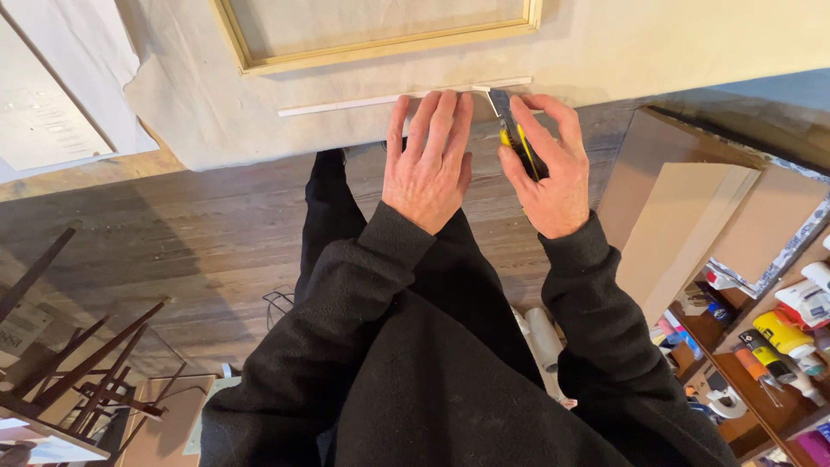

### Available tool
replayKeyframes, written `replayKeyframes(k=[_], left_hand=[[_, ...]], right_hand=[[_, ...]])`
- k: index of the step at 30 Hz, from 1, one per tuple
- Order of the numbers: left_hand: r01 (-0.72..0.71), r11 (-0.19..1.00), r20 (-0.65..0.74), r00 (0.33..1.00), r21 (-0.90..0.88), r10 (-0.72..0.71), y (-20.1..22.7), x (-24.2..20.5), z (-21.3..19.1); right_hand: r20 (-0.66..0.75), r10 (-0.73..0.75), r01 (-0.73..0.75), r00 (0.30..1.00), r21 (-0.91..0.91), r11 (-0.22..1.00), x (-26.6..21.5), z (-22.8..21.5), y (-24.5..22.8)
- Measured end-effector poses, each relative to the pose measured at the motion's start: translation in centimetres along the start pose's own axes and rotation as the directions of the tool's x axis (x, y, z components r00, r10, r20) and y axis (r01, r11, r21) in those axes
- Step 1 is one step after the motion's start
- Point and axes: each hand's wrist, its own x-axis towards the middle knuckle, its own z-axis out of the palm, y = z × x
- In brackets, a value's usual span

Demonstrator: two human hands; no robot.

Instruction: Cutting and preparing white spacers or foam strips to be used inside a wooden picture frame.

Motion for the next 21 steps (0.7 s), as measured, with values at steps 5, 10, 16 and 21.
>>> replayKeyframes(k=[5, 10, 16, 21], left_hand=[[-0.006, 1.0, 0.024, 1.0, 0.012, 0.005, 0.06, -0.22, 0.16], [-0.011, 1.0, 0.039, 0.999, 0.029, 0.01, 0.05, -0.12, 0.26], [-0.013, 0.998, 0.063, 0.998, 0.059, 0.009, 0.18, -0.03, 0.06], [-0.011, 0.999, 0.051, 0.999, 0.052, 0.009, 0.19, -0.06, 0.16]], right_hand=[[0.01, 0.006, -0.006, 1.0, 0.018, 1.0, -0.07, -0.12, 0.13], [0.014, 0.001, -0.001, 1.0, 0.005, 1.0, 0.04, -0.21, 0.14], [0.02, -0.001, 0.001, 1.0, 0.008, 1.0, -0.07, -0.31, 0.18], [0.029, 0.022, -0.022, 0.999, 0.015, 1.0, 0.04, -0.41, 0.02]])
